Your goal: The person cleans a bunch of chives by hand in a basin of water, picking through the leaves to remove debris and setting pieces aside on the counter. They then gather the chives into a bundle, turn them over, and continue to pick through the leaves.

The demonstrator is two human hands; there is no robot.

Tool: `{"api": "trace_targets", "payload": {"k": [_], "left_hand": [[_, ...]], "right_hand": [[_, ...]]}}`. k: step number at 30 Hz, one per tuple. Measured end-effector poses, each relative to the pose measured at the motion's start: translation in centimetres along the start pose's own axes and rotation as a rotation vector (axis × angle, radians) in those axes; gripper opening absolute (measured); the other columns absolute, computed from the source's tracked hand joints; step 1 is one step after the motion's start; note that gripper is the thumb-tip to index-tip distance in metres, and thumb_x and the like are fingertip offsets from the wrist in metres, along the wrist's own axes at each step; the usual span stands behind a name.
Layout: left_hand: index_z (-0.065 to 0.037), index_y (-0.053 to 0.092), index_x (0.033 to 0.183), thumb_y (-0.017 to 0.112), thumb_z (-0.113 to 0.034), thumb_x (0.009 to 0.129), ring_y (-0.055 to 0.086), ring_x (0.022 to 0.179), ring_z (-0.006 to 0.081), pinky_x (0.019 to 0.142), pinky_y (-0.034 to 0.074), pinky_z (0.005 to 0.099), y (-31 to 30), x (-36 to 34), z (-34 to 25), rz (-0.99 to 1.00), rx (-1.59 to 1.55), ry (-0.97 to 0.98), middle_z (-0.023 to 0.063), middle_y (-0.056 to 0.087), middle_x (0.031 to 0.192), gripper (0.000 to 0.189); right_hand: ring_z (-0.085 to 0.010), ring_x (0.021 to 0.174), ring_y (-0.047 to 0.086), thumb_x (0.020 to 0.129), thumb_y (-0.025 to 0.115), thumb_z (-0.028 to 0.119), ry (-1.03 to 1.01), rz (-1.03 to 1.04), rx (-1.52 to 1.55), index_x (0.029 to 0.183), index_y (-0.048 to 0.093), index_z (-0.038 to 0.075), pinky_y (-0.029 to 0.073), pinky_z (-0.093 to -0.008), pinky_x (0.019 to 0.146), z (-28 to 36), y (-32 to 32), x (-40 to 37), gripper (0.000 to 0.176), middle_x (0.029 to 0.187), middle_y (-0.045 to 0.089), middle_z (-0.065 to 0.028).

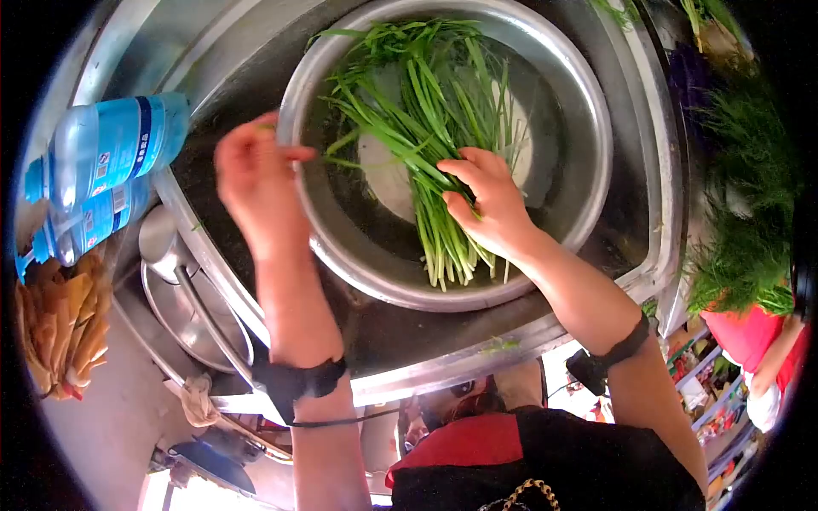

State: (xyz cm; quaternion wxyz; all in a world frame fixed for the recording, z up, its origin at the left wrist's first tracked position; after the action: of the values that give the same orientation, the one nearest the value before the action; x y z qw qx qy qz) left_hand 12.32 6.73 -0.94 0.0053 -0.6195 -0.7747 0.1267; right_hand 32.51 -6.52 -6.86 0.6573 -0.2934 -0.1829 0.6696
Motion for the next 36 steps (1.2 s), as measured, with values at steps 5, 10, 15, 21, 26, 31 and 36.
{"api": "trace_targets", "payload": {"k": [5,10,15,21,26,31,36], "left_hand": [[-0.006,0.058,0.11,0.058,-0.02,0.089,0.059,0.078,0.0133,0.066,0.043,0.0275,-5.9,3.7,3.6,-0.239,0.124,-0.414,0.0036,0.064,0.095,0.025],[-0.004,0.063,0.105,0.059,-0.013,0.088,0.059,0.084,0.0172,0.079,0.046,0.0345,-6.9,2.1,10.1,-0.121,0.045,-0.672,0.0044,0.064,0.092,0.019],[0.0,0.055,0.118,0.063,-0.005,0.084,0.057,0.09,0.018,0.078,0.047,0.0308,-5.7,1.0,9.2,-0.345,0.086,-0.321,0.0091,0.061,0.105,0.035],[-0.005,0.057,0.12,0.064,-0.004,0.082,0.061,0.089,0.0188,0.075,0.05,0.0306,1.4,-4.9,2.0,0.143,0.588,0.241,0.0107,0.059,0.11,0.039],[-0.009,0.067,0.099,0.067,-0.009,0.078,0.064,0.074,0.029,0.064,0.053,0.0358,6.2,-4.7,4.8,0.462,0.898,0.412,0.0103,0.062,0.1,0.021],[-0.008,0.07,0.091,0.068,-0.003,0.075,0.065,0.075,0.0253,0.064,0.052,0.0328,4.0,-4.5,1.8,0.355,0.64,0.559,0.009,0.063,0.097,0.016],[-0.003,0.069,0.101,0.064,0.005,0.08,0.062,0.086,0.0164,0.064,0.05,0.024,1.0,-5.2,-2.1,0.362,0.595,0.571,0.0124,0.062,0.101,0.024]], "right_hand": [[-0.0387,0.115,0.045,0.08,0.067,0.019,-0.052,0.079,-0.115,0.124,0.053,0.009,0.041,-0.0469,0.095,0.4,-0.3,0.0,0.047,0.124,0.047,-0.0223],[-0.0407,0.121,0.041,0.078,0.068,0.038,-0.012,0.197,-0.189,0.131,0.048,0.009,0.036,-0.0489,0.101,1.2,-0.9,0.1,0.063,0.133,0.039,-0.0255],[-0.0425,0.127,0.035,0.072,0.07,0.053,-0.084,0.203,-0.207,0.133,0.048,0.01,0.03,-0.0533,0.104,2.5,-1.5,-0.5,0.078,0.138,0.034,-0.0266],[-0.042,0.129,0.032,0.072,0.069,0.053,-0.185,0.114,-0.087,0.129,0.051,0.01,0.027,-0.054,0.104,2.7,-1.4,-0.4,0.074,0.139,0.034,-0.0249],[-0.0414,0.122,0.043,0.072,0.072,0.03,-0.122,-0.049,-0.026,0.12,0.055,0.008,0.033,-0.0505,0.102,1.1,-1.7,0.1,0.055,0.133,0.043,-0.025],[-0.042,0.125,0.039,0.08,0.062,0.02,0.172,-0.169,0.124,0.128,0.049,0.006,0.032,-0.0461,0.104,-0.1,-3.4,1.3,0.052,0.135,0.041,-0.0276],[-0.0394,0.124,0.041,0.079,0.057,0.017,0.216,-0.182,0.153,0.123,0.053,0.004,0.033,-0.043,0.103,-1.1,-3.3,1.7,0.046,0.131,0.046,-0.0245]]}}
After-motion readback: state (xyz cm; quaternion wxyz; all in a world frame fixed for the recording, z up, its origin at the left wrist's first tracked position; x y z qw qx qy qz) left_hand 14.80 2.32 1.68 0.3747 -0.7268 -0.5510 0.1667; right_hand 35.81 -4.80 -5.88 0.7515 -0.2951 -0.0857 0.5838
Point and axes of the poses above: each hand's wrist, its own x-axis towards the middle knuckle, its own y-axis out of the palm, z = x × y, the point moved 1 cm from there along x, towards the middle knuckle
